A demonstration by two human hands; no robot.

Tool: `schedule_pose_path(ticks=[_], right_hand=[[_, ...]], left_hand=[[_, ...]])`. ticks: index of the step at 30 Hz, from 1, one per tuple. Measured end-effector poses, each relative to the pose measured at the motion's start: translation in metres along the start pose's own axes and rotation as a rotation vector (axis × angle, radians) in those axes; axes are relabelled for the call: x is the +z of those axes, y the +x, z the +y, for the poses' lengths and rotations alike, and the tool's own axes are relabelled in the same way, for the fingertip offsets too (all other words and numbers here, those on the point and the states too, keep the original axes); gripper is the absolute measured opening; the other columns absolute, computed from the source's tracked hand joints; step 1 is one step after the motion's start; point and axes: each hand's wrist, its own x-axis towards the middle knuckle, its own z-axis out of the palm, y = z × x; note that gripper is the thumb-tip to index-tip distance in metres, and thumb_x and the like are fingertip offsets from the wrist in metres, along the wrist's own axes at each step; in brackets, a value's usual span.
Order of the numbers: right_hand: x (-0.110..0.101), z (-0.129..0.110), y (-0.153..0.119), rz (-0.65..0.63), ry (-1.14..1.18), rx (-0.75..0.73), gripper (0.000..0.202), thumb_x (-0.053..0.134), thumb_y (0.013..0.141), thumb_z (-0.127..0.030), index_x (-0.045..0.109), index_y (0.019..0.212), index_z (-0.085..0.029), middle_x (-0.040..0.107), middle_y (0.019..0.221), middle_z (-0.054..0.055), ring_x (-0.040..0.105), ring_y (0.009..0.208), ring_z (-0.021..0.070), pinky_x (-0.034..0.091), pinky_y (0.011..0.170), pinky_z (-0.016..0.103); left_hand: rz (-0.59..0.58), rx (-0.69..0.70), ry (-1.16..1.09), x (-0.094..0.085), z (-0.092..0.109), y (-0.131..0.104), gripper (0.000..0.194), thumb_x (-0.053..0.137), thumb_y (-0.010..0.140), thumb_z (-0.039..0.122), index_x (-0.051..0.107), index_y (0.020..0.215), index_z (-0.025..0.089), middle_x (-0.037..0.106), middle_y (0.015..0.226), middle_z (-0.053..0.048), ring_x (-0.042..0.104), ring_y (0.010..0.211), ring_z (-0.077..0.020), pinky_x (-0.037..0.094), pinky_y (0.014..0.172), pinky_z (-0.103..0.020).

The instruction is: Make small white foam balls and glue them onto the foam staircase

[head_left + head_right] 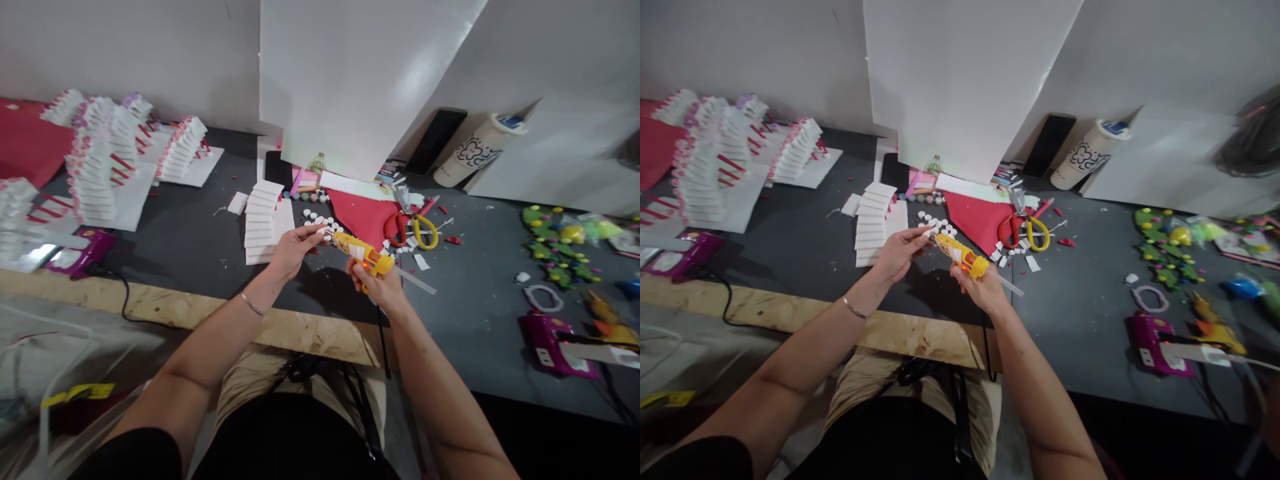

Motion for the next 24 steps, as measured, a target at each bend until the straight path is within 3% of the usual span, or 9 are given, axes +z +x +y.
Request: schedule_pose_path(ticks=[24], right_hand=[[0.0032, -0.0040, 0.0014, 0.088, -0.045, 0.000, 0.046, 0.064, 0.074, -0.065, 0.058, 0.072, -0.020, 0.049, 0.049, -0.004, 0.045, 0.041, 0.0096, 0.039, 0.040, 0.023]], left_hand=[[0.004, -0.023, -0.005, 0.0017, 0.0010, -0.0015, 0.026, 0.079, 0.072, 0.026, 0.078, 0.096, 0.019, 0.075, 0.088, -0.006, 0.068, 0.073, -0.0130, 0.046, 0.057, -0.022]])
